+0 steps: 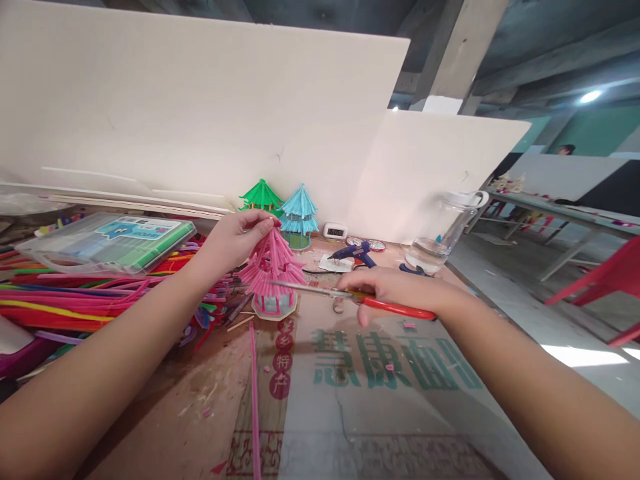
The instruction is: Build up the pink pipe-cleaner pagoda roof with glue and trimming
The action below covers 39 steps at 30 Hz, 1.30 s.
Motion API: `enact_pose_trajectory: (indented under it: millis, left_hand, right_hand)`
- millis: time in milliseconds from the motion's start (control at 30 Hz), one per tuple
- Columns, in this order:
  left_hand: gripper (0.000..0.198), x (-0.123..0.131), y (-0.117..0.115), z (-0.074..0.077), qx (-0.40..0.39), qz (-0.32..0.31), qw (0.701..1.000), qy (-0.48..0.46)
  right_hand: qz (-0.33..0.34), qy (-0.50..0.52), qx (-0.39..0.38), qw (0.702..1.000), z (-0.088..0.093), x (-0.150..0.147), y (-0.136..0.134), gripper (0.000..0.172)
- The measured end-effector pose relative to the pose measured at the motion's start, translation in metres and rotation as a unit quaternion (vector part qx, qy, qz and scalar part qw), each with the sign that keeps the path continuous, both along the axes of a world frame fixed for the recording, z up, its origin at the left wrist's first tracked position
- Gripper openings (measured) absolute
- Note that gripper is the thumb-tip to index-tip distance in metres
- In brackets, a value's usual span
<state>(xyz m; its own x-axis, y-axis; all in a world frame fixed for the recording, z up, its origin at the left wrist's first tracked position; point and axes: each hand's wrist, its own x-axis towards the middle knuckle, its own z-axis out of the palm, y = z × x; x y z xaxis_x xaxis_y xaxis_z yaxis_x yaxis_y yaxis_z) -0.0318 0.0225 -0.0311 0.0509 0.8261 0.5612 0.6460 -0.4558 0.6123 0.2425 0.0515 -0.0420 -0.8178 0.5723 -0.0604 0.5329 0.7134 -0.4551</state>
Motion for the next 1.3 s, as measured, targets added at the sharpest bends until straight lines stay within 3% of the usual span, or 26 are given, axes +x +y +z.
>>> enact_pose_trajectory:
  millis: [133, 267, 300, 467, 633, 700, 800, 867, 1000, 1133, 1300]
  left_hand:
    - [0.029, 0.003, -0.003, 0.001, -0.002, -0.018, 1.000, 0.000]
    - [0.030, 0.011, -0.010, 0.002, 0.003, -0.019, 1.000, -0.003]
    - [0.030, 0.012, -0.011, 0.002, 0.004, -0.017, 1.000, -0.004]
    - [0.030, 0.012, -0.013, 0.006, -0.003, -0.005, 1.000, 0.003]
    - [0.030, 0.005, -0.012, 0.012, -0.002, 0.022, 1.000, -0.007]
    - [0.031, 0.007, -0.013, 0.011, 0.007, 0.020, 1.000, -0.018]
    - [0.030, 0.013, -0.015, 0.008, 0.012, 0.003, 1.000, -0.024]
    - [0.029, 0.017, -0.016, 0.006, 0.014, -0.008, 1.000, -0.022]
    - [0.029, 0.021, -0.017, 0.004, 0.017, -0.012, 1.000, -0.014]
    - [0.029, 0.022, -0.017, 0.004, 0.011, -0.013, 1.000, -0.012]
    - [0.029, 0.025, -0.018, 0.004, 0.007, -0.008, 1.000, -0.005]
  right_hand:
    - [-0.115, 0.055, 0.013, 0.992, -0.025, 0.026, 0.008, 0.039]
    - [-0.281, -0.055, 0.120, 0.951, -0.052, 0.025, 0.016, 0.042]
    - [-0.286, -0.072, 0.136, 0.946, -0.058, 0.022, 0.017, 0.041]
    - [-0.255, -0.116, 0.165, 0.946, -0.073, 0.016, 0.015, 0.037]
    - [-0.262, -0.124, 0.195, 0.937, -0.056, 0.010, 0.007, 0.029]
    - [-0.267, -0.091, 0.216, 0.935, -0.039, -0.002, -0.003, 0.026]
    - [-0.222, 0.112, 0.257, 0.934, -0.016, -0.030, -0.021, 0.022]
    - [-0.176, 0.160, 0.256, 0.937, -0.008, -0.048, -0.031, 0.017]
    - [-0.136, 0.166, 0.276, 0.937, -0.016, -0.066, -0.034, 0.013]
    - [-0.135, 0.173, 0.345, 0.913, -0.035, -0.063, -0.028, 0.008]
    - [-0.151, 0.204, 0.353, 0.901, -0.040, -0.064, -0.030, 0.008]
